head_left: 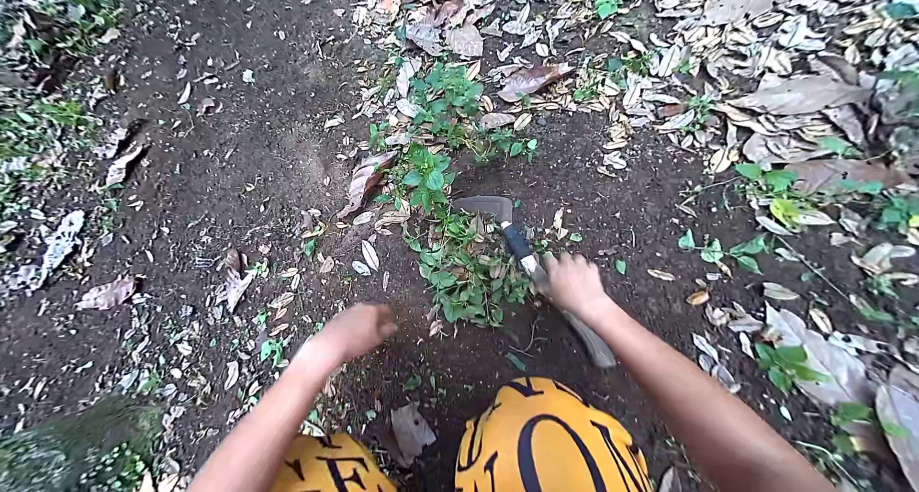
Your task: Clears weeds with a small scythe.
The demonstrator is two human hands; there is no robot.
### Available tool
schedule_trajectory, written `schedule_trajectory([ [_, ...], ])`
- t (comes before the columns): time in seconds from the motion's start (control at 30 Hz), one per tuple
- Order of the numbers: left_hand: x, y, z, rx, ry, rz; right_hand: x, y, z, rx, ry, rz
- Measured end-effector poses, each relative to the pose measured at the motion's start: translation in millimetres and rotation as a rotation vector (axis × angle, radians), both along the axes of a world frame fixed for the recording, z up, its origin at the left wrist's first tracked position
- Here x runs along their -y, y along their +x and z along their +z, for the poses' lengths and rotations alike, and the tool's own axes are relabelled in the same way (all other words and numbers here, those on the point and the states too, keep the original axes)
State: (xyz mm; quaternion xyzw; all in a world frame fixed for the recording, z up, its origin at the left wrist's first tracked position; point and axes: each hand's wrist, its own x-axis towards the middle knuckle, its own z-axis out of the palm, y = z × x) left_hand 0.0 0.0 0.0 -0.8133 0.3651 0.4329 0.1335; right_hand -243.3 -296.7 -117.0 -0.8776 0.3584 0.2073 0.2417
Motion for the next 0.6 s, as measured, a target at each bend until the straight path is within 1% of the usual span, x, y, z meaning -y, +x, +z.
schedule_trajectory([
  [0.03, -22, 9, 13, 0.049, -0.061, 0.077, 2, -19, -15, -0.118, 0.029, -0.002],
  [0.07, -44, 16, 23, 0.108, -0.116, 0.149, -3, -33, -23, -0.187, 0.055, 0.009],
  [0.13, -85, 26, 33, 0.203, -0.196, 0.281, -13, -42, -30, -0.210, 0.058, 0.009],
  [0.2, -118, 21, 39, 0.201, -0.260, 0.426, -16, -43, -34, -0.197, 0.056, -0.025],
  [0.23, -130, 14, 41, 0.170, -0.306, 0.504, -15, -41, -34, -0.192, 0.098, -0.053],
  [0.27, -140, 5, 43, 0.126, -0.359, 0.580, -11, -40, -35, -0.174, 0.181, -0.091],
  [0.3, -148, -4, 42, 0.082, -0.419, 0.644, -7, -40, -37, -0.120, 0.322, -0.156],
  [0.33, -155, -12, 39, 0.052, -0.481, 0.699, -5, -41, -40, -0.028, 0.519, -0.251],
  [0.37, -158, -18, 35, 0.039, -0.532, 0.739, -8, -42, -41, 0.074, 0.757, -0.372],
  [0.4, -161, -22, 30, 0.043, -0.564, 0.764, -16, -45, -40, 0.166, 1.001, -0.511],
  [0.43, -161, -25, 24, 0.061, -0.573, 0.776, -25, -48, -37, 0.222, 1.198, -0.647],
  [0.47, -161, -26, 19, 0.073, -0.562, 0.782, -33, -48, -33, 0.252, 1.292, -0.725],
  [0.5, -160, -26, 16, 0.062, -0.531, 0.786, -39, -48, -29, 0.284, 1.310, -0.762],
  [0.6, -166, -25, 16, -0.018, -0.429, 0.787, -34, -46, -14, 0.430, 1.208, -0.805],
])
